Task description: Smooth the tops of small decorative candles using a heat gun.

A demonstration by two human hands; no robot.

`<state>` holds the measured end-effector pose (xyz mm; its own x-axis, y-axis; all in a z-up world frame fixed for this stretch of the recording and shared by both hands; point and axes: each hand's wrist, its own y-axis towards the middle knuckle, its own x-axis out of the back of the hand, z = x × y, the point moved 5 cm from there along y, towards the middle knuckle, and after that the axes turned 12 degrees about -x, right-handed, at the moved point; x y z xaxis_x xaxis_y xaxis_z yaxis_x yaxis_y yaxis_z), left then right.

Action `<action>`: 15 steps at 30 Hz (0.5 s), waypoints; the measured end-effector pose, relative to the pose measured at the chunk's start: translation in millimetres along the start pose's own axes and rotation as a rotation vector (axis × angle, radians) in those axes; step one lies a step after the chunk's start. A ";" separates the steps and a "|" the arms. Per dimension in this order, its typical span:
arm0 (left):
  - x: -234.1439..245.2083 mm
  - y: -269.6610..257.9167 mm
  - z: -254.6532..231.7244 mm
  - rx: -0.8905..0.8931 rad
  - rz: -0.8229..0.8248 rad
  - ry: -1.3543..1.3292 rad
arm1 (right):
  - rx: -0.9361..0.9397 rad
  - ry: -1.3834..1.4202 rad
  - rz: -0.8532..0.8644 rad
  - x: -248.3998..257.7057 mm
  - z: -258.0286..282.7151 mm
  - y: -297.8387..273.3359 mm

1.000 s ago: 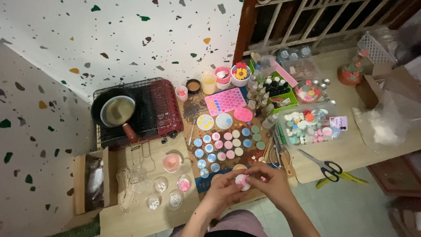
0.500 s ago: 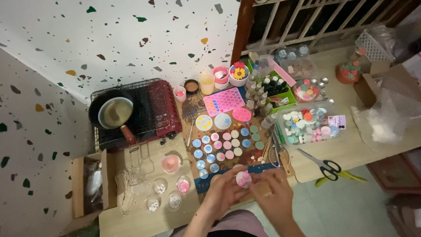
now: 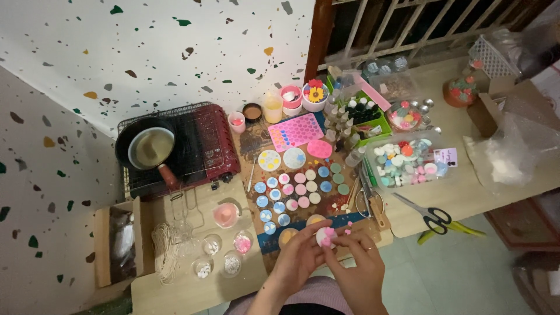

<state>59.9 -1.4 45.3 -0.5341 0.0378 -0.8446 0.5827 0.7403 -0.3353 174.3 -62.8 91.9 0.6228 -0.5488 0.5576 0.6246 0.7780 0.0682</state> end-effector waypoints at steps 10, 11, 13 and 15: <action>8.7 -1.4 4.9 0.000 0.040 0.058 | -0.100 0.027 0.063 -1.4 -11.4 -3.3; 8.6 -1.9 4.3 0.000 0.027 0.060 | -0.107 0.023 0.064 -1.1 -11.4 -3.9; 5.4 -3.0 1.5 0.021 0.016 0.063 | -0.117 0.021 0.086 3.4 -8.3 -3.1; 8.6 -1.8 1.9 0.037 0.007 0.068 | -0.123 0.021 0.107 8.4 -9.3 3.1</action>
